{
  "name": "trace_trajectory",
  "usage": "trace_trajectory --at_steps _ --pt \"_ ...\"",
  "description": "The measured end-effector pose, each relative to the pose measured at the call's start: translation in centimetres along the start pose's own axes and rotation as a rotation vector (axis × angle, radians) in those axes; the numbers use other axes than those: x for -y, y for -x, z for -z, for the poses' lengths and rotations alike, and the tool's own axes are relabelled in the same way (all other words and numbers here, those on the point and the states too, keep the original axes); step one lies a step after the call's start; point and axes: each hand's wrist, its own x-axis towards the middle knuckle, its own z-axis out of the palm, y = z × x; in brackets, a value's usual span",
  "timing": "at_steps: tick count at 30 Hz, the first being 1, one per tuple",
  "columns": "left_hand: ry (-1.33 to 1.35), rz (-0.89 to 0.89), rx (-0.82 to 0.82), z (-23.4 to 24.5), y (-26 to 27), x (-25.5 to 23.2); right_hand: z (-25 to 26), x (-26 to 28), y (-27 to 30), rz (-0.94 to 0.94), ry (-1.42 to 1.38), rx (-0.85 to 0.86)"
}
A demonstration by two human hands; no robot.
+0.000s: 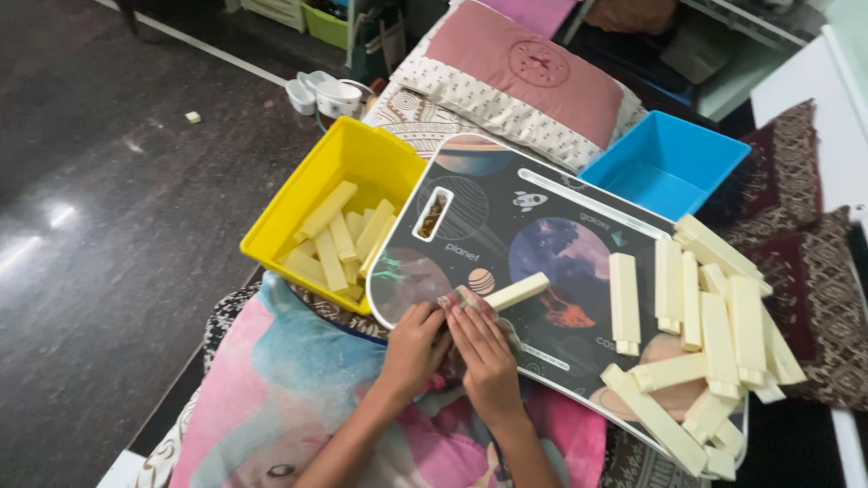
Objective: The person sits on a bed and sands small rectangular blocks one at a time using a cloth. They pick each block from a tray, rub it with the cloth, and place it into a yellow bin. The process is repeated continuously.
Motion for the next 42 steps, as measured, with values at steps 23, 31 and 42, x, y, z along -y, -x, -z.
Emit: trace_trajectory --at_steps 23,31,42 --pt "0.485 0.656 -0.548 4.0 -1.6 13.2 1.9 -4.7 1.6 -0.555 -0.08 -0.288" --pt "-0.093 0.249 -0.508 3.6 -2.6 4.8 2.4 -4.7 1.8 -0.521 -0.069 -0.276" --pt "-0.089 -0.63 0.461 -14.6 -15.5 -7.3 2.8 -4.9 2.8 -0.594 -0.219 -0.41"
